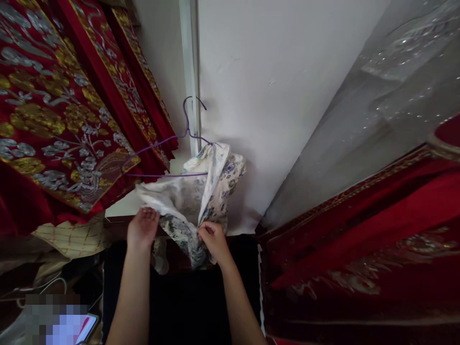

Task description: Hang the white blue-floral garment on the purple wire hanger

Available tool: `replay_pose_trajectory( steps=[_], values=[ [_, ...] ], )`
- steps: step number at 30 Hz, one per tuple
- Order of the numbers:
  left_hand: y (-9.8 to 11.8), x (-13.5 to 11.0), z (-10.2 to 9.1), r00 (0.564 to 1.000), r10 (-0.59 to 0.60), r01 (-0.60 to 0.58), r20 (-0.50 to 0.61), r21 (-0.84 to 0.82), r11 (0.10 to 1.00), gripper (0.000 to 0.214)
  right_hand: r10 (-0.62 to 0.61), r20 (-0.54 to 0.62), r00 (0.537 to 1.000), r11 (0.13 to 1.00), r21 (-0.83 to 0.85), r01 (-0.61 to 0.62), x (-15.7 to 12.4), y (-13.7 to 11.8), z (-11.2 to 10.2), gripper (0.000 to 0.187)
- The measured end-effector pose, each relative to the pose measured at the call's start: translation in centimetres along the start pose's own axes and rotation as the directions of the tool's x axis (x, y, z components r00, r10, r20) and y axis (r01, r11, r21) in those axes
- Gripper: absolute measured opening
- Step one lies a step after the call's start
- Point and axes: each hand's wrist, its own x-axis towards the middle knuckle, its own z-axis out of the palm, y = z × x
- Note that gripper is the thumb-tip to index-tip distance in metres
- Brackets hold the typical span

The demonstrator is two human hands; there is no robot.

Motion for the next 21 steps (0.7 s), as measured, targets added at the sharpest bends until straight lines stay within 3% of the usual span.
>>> replay_pose_trajectory(
  steps=[3,5,8,11,13,15,17,19,21],
  values=[
    [-2.9,-1.8,0.1,0.994,-0.097,0.098,-0.055,0.032,0.995,0.012,0.045,0.088,0.995,0.998,-0.04,-0.042,-0.6,0.4,-1.0,0.02],
    [-3.7,-2.9,1.2,0.995,-0.088,0.09,-0.04,0.034,0.995,0.01,0.08,0.118,0.99,0.995,-0.062,-0.073,-0.7,1.0,-1.4,0.022],
    [-3.6,-4.8,3.2,0.988,-0.076,0.074,0.138,0.025,0.997,0.016,0.093,-0.003,0.996,0.994,-0.065,-0.093,-0.4,1.9,-1.7,0.022],
    [-3.3,-7.7,4.7,0.906,-0.162,0.09,0.391,0.196,0.977,0.017,0.078,-0.242,0.967,0.996,0.059,-0.065,0.1,1.6,-1.8,0.031],
    [-3.3,-9.8,5.4,0.813,-0.251,0.032,0.525,0.39,0.92,0.015,0.17,-0.271,0.947,0.951,0.296,-0.086,0.1,0.6,-1.8,0.038],
    [-3.4,-11.7,5.9,0.719,-0.301,-0.114,0.626,0.534,0.838,0.013,0.302,-0.151,0.941,0.826,0.535,-0.179,-0.1,-0.9,-1.7,0.04],
    [-3.3,-13.0,6.3,0.656,-0.309,-0.295,0.689,0.61,0.735,0.01,0.381,0.003,0.924,0.708,0.641,-0.294,-0.5,-2.3,-1.5,0.04],
    [-2.7,-13.6,6.5,0.623,-0.316,-0.427,0.716,0.649,0.63,0.013,0.411,0.123,0.903,0.642,0.665,-0.383,-0.7,-3.2,-1.2,0.043],
    [-1.9,-13.4,6.3,0.63,-0.302,-0.455,0.716,0.655,0.603,0.027,0.411,0.259,0.874,0.594,0.651,-0.472,-0.9,-3.6,-0.7,0.053]
  ],
)
